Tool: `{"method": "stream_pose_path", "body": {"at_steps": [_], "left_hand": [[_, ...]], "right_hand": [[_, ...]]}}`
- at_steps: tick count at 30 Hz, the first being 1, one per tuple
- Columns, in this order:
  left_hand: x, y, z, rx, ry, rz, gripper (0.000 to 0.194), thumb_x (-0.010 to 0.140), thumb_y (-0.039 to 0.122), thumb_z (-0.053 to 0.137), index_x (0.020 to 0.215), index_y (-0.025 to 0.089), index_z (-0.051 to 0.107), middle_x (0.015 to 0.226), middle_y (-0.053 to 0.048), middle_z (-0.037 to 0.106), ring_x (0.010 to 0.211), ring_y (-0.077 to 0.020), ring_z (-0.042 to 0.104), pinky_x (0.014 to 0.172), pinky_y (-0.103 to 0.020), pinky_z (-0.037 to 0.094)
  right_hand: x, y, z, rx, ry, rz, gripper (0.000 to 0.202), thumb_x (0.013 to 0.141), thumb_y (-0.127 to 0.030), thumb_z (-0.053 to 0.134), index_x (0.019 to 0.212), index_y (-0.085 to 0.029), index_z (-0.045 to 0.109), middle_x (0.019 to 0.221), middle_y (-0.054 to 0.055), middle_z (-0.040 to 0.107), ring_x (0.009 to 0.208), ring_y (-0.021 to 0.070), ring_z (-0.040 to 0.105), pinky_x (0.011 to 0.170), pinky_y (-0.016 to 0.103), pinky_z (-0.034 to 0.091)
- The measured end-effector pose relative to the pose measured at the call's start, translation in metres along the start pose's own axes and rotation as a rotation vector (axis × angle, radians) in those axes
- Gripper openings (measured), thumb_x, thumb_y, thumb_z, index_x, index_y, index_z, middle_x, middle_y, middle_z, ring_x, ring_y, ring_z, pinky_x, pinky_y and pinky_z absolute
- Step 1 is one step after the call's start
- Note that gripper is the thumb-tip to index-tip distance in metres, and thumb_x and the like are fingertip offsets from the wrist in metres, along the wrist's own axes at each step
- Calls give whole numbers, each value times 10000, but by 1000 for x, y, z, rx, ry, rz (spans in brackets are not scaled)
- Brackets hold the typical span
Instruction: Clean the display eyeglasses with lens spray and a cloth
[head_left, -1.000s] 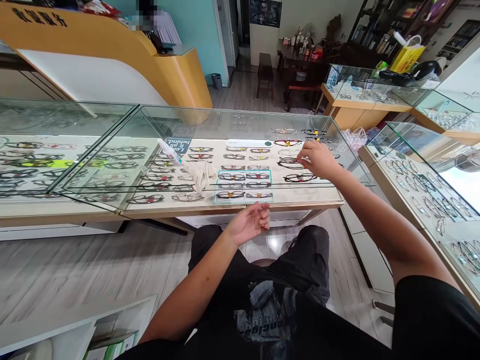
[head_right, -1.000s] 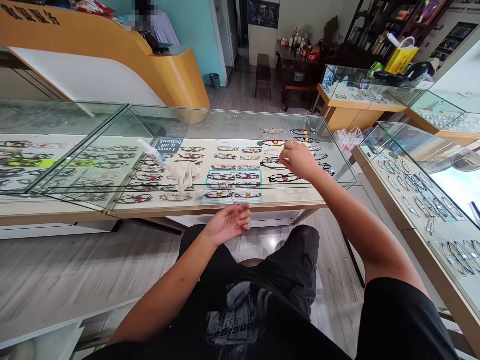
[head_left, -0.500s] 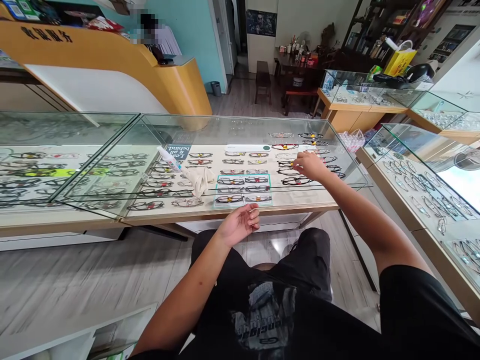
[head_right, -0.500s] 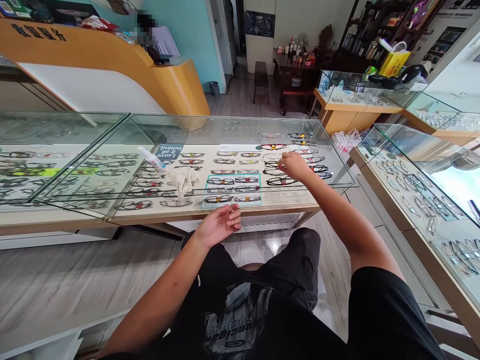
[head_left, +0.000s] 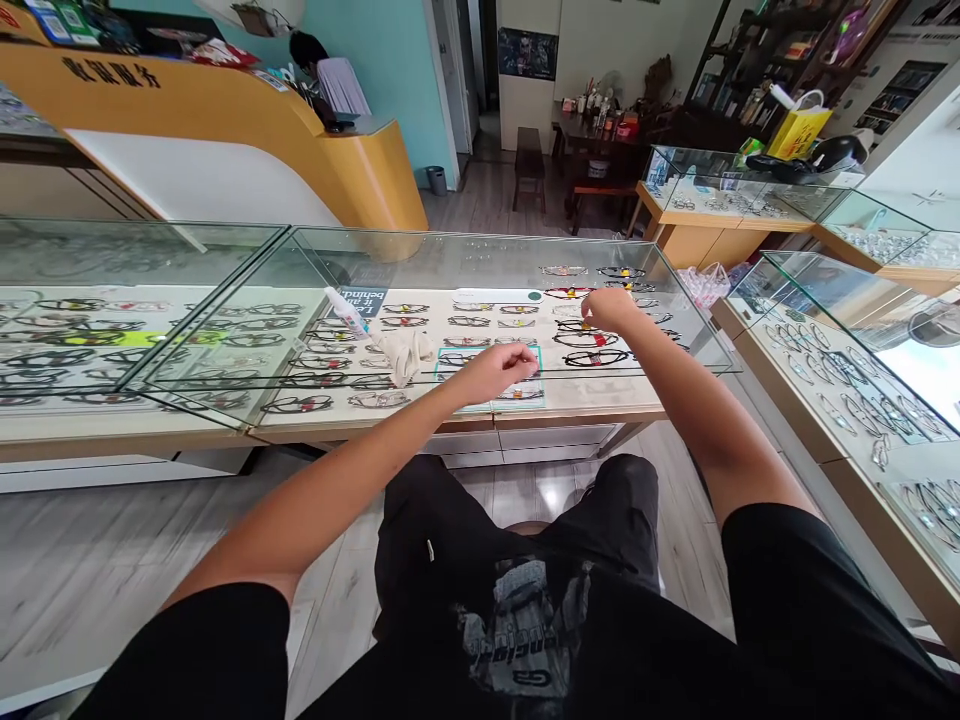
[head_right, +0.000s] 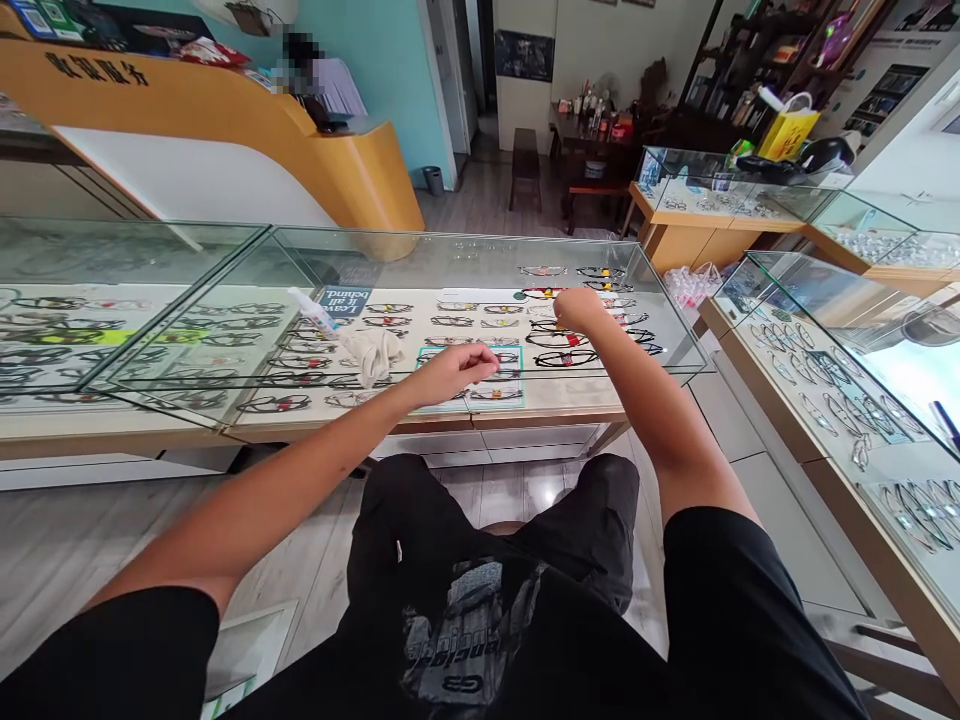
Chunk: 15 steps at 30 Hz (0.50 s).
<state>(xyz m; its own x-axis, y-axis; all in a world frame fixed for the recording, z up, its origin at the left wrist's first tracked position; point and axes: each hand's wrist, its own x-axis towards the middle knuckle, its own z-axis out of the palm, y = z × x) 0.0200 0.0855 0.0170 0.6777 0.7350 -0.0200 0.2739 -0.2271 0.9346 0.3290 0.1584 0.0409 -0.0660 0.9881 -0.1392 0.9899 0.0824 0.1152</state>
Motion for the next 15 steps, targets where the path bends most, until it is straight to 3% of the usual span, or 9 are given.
{"method": "stream_pose_path", "body": {"at_steps": [4,7,12,15], "left_hand": [[17,-14,-6,408,165,73,203,992,390,632,947,215,725,756,-29,643,683,-186,509,662,-328,297],[18,-28,0,576,311,119,184,1010,334,594,939,217,717,780,-43,664,736,-205,528,687,-331,275],[6,-39,22,584,441,144,244,1057,363,532,937,220,689,797,-48,644,782,-213,538,707,-318,286],[2,-38,37,431,465,147,216,1030,369,589,910,222,693,777,-38,608,782,-202,513,720,-312,301]], "right_hand": [[-1,-1,2,9,-7,17,236,952,-246,740,1135,-206,884,1223,192,822,1089,335,728,889,380,503],[-2,1,5,37,-1,27,239,961,-242,732,1139,-214,889,1216,177,828,1090,316,719,886,363,501],[-8,6,1,125,64,37,266,987,-276,697,1177,-215,872,1160,130,840,1049,273,709,832,328,476],[-16,9,-9,177,131,45,305,1010,-306,645,1208,-208,856,1173,113,832,1008,254,701,802,326,458]]}}
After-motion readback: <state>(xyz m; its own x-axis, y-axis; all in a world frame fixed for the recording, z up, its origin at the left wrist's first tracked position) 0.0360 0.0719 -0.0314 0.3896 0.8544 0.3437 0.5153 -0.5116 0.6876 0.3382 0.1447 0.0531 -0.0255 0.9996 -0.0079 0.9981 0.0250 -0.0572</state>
